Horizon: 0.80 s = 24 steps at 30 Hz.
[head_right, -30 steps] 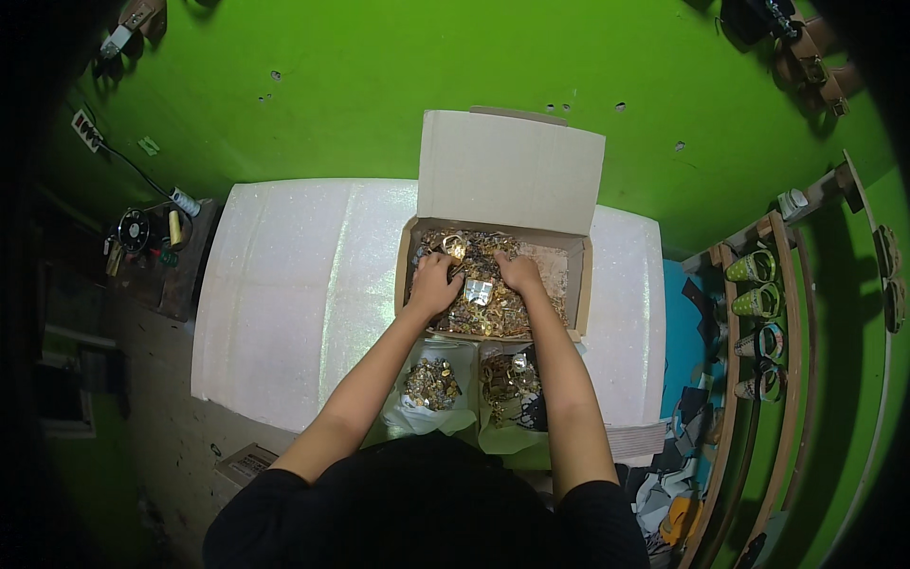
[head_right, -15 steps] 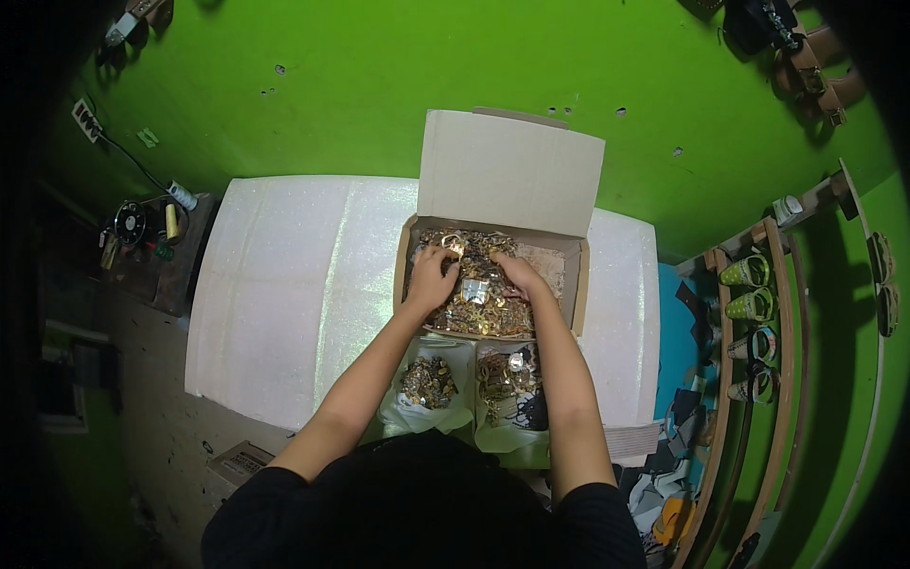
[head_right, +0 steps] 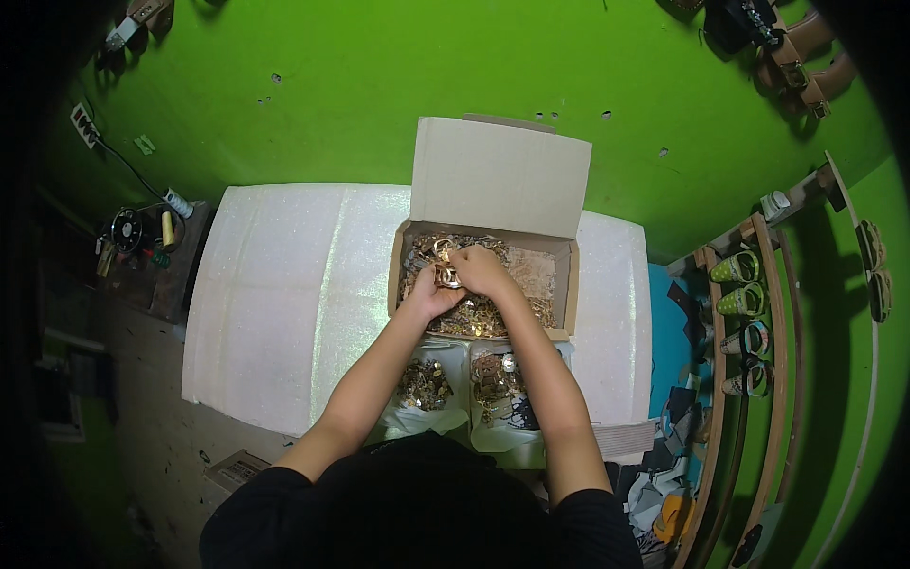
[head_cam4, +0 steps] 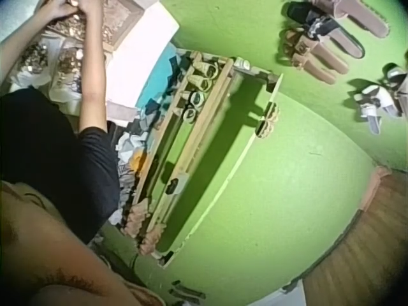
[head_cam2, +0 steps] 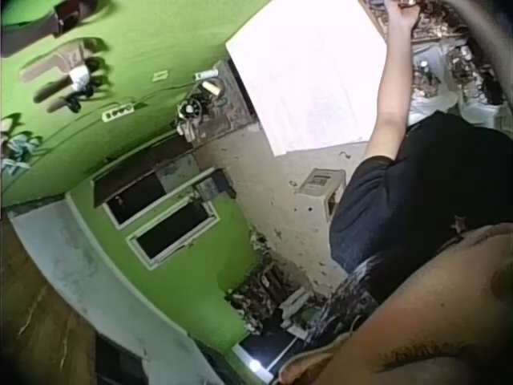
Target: Sorting through a box of small metallic shoe components or ornaments.
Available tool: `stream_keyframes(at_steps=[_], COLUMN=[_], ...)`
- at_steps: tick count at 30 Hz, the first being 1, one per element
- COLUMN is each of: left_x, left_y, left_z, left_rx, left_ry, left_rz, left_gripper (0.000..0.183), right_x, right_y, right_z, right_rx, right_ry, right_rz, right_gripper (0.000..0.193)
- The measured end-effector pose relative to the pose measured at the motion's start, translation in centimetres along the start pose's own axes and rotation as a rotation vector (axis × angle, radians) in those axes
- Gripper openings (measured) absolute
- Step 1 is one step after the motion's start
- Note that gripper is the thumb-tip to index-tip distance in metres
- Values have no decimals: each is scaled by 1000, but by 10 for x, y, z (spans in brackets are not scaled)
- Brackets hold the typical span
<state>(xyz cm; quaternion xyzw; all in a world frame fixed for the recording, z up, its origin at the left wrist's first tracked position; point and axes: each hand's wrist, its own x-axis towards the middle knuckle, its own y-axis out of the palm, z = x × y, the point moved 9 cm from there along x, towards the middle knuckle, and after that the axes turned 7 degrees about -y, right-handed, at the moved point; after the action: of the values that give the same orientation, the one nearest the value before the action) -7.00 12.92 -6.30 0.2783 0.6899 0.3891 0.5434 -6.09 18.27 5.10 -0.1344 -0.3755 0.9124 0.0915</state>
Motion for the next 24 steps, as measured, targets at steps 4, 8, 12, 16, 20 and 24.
stream_keyframes(at_steps=[4, 8, 12, 16, 20, 24], left_x=[13, 2, -14, -14, -14, -17], left_y=[-14, 8, 9, 6, -2, -8], left_z=[0, 5, -1, -7, -15, -19], left_rx=[-88, -142, -220, -228, -221, -237], left_ry=[-93, -92, -87, -60, 19, 62], left_rz=[134, 207, 92, 123, 77, 33], left_gripper=[28, 28, 34, 37, 38, 37], right_x=[-8, -10, -8, -5, -8, -8], right_y=[-7, -29, -48, -41, -21, -14], right_z=[16, 5, -43, -131, -173, -169], right_rx=[-40, 94, 211, 102, 147, 239], right_ry=[-70, -189, -43, 50, 137, 213], right_rz=[29, -118, -280, -378, -354, -338], right_gripper=[32, 19, 16, 18, 19, 21])
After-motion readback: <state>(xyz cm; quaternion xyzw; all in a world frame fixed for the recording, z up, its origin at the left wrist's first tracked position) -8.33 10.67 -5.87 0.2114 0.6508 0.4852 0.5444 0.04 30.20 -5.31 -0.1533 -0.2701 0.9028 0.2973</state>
